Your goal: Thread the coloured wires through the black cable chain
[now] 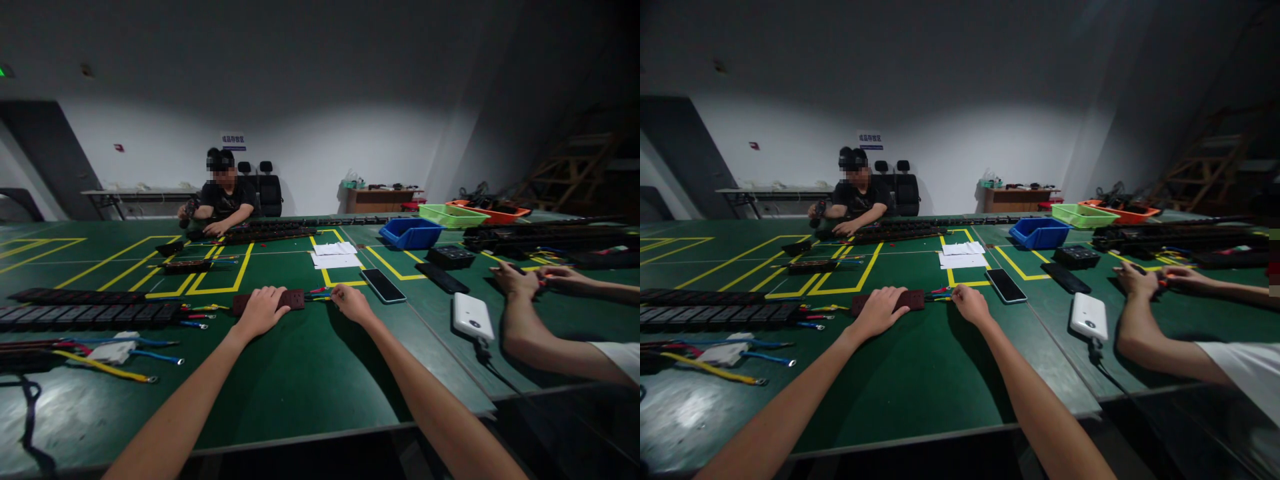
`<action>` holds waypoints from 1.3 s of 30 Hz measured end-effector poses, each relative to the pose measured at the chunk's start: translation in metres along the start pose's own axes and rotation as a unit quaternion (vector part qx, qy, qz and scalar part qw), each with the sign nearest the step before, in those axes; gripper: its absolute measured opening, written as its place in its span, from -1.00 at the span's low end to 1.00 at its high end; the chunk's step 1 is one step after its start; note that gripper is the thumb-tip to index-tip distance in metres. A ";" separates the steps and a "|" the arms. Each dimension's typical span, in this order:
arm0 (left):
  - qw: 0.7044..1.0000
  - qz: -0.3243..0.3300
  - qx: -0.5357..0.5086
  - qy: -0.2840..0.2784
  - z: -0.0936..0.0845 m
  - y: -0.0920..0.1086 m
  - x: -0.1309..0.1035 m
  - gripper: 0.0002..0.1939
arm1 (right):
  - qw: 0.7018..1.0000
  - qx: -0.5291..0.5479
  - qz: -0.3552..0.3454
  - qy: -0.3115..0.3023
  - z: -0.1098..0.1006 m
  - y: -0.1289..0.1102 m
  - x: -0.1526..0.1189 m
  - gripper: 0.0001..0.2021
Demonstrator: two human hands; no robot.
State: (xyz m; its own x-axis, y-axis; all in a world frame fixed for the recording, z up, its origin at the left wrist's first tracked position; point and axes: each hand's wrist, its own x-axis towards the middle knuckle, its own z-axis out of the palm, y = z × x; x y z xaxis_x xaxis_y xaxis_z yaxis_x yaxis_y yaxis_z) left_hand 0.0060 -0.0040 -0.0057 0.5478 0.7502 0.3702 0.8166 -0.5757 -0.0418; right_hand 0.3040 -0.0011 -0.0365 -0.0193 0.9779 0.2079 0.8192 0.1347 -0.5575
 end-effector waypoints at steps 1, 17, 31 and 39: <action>1.000 0.000 0.000 0.000 0.000 0.000 0.000 -0.48 | 1.000 0.015 -0.001 -0.001 0.000 0.001 0.001 -0.87; 1.000 -0.001 0.002 0.006 0.003 -0.001 0.000 -0.49 | 0.945 0.314 0.089 -0.022 -0.002 -0.007 0.003 -0.87; 1.000 -0.006 -0.010 -0.012 -0.002 0.000 0.000 -0.48 | 0.935 0.340 0.091 -0.048 -0.003 -0.009 0.001 -0.81; 1.000 -0.006 -0.002 -0.008 0.002 -0.002 0.000 -0.47 | 0.953 0.296 0.055 -0.031 0.008 0.000 0.005 -0.91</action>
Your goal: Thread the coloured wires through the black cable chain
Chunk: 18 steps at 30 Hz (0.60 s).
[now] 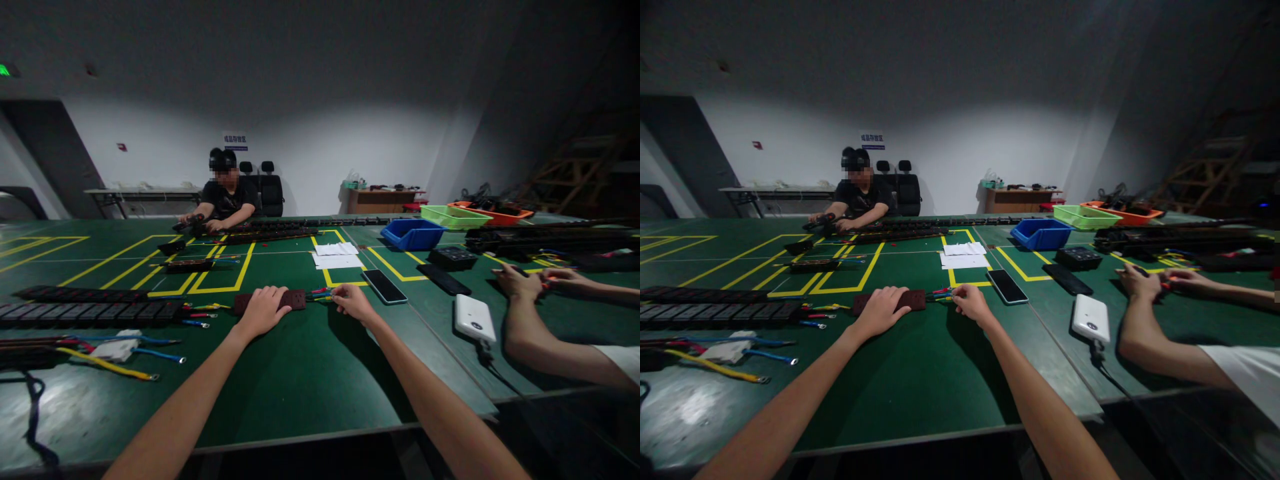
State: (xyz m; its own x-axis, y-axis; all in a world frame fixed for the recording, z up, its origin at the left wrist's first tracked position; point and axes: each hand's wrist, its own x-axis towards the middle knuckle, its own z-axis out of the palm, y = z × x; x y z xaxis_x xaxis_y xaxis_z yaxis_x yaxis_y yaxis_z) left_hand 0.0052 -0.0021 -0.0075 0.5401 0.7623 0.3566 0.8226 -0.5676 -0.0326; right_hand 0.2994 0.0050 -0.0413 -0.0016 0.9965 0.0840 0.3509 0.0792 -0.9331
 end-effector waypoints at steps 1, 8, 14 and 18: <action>1.000 0.000 0.002 0.000 0.000 0.000 0.000 -0.47 | 1.000 -0.007 -0.005 -0.001 0.000 0.002 0.001 -0.90; 1.000 0.003 -0.003 -0.003 -0.002 0.001 0.000 -0.48 | 0.991 -0.098 -0.087 0.029 -0.002 0.010 0.003 -0.87; 1.000 0.002 -0.002 0.000 -0.001 0.001 0.000 -0.47 | 0.989 -0.134 -0.051 0.025 -0.004 0.005 0.001 -0.85; 1.000 0.000 -0.009 0.000 -0.001 0.001 0.000 -0.47 | 0.992 -0.122 -0.012 0.023 -0.003 0.006 0.002 -0.83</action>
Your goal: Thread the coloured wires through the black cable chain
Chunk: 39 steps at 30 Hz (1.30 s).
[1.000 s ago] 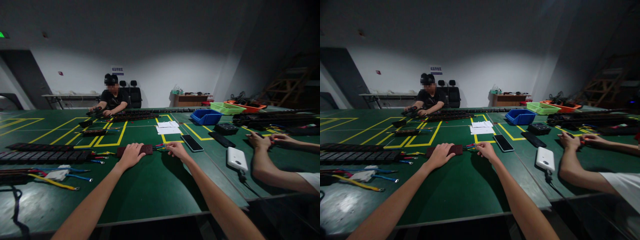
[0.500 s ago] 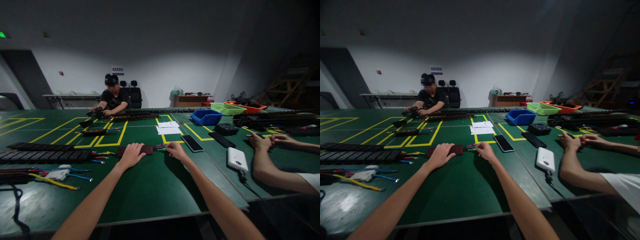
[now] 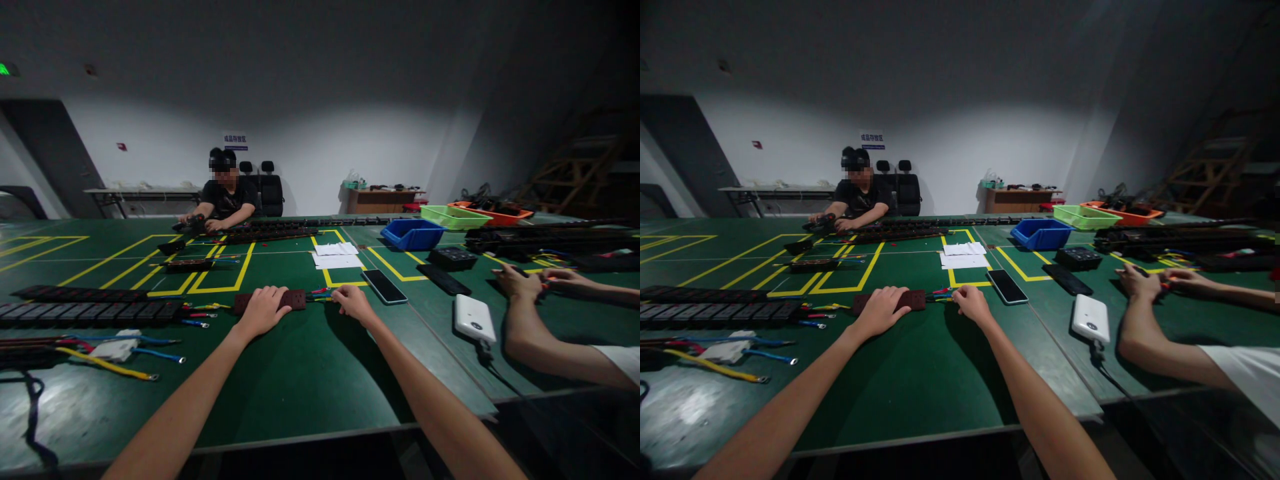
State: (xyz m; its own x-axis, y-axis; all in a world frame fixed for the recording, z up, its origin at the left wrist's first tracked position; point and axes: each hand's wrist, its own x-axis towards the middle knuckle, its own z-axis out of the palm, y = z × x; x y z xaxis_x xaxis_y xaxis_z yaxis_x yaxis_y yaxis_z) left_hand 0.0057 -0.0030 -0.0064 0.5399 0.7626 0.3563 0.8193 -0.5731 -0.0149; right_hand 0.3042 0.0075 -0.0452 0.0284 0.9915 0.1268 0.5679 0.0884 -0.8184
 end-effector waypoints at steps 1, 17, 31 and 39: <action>1.000 0.000 -0.002 -0.001 0.000 0.000 0.000 -0.47 | 1.000 0.001 0.010 0.002 0.000 0.000 0.001 -0.81; 1.000 0.004 0.010 0.001 0.002 0.000 0.000 -0.47 | 0.999 -0.018 0.049 0.012 0.001 -0.002 0.002 -0.80; 1.000 0.007 0.001 -0.001 0.000 0.000 0.000 -0.48 | 1.000 0.013 -0.020 -0.012 0.000 0.004 0.001 -0.93; 1.000 0.008 0.002 -0.001 -0.002 0.001 0.000 -0.48 | 0.994 -0.065 -0.089 0.003 0.000 0.016 0.007 -0.91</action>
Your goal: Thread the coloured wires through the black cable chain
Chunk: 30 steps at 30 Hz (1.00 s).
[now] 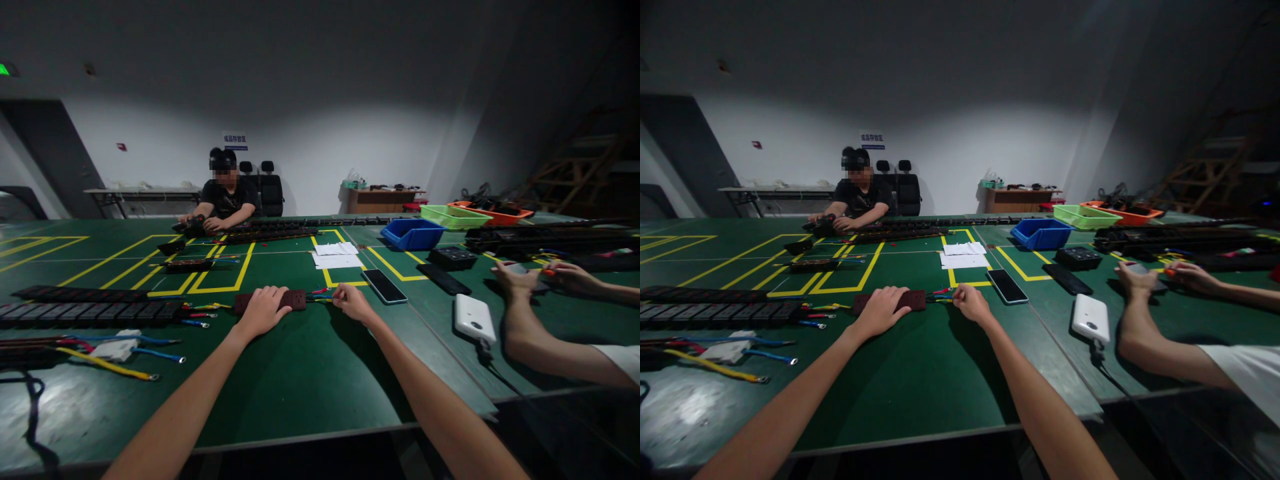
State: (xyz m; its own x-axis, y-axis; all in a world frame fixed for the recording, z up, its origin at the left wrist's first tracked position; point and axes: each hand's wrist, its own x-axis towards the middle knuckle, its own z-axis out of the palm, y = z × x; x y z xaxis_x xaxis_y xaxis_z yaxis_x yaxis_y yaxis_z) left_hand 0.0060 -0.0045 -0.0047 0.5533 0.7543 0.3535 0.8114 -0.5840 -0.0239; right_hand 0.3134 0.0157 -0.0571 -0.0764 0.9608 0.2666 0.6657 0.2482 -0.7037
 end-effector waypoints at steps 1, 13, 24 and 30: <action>1.000 0.000 0.002 0.000 0.000 0.000 0.000 -0.48 | 1.000 -0.005 0.001 0.001 0.000 0.001 0.000 -0.92; 1.000 0.000 0.009 0.007 0.002 -0.001 0.000 -0.49 | 0.998 -0.024 0.059 -0.001 0.000 -0.006 -0.001 -0.89; 1.000 -0.003 0.008 0.004 0.001 0.000 0.000 -0.48 | 0.991 -0.101 0.083 -0.020 -0.004 -0.017 -0.003 -0.91; 1.000 -0.002 0.006 0.003 0.000 0.000 0.000 -0.47 | 0.992 -0.100 0.078 -0.008 -0.005 -0.018 -0.004 -0.91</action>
State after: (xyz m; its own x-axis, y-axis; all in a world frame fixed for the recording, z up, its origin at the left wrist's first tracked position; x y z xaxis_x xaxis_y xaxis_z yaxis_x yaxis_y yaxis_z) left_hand 0.0065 -0.0042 -0.0048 0.5488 0.7546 0.3598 0.8157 -0.5775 -0.0330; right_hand 0.3058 0.0067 -0.0420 0.0286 0.9878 0.1534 0.8036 0.0685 -0.5911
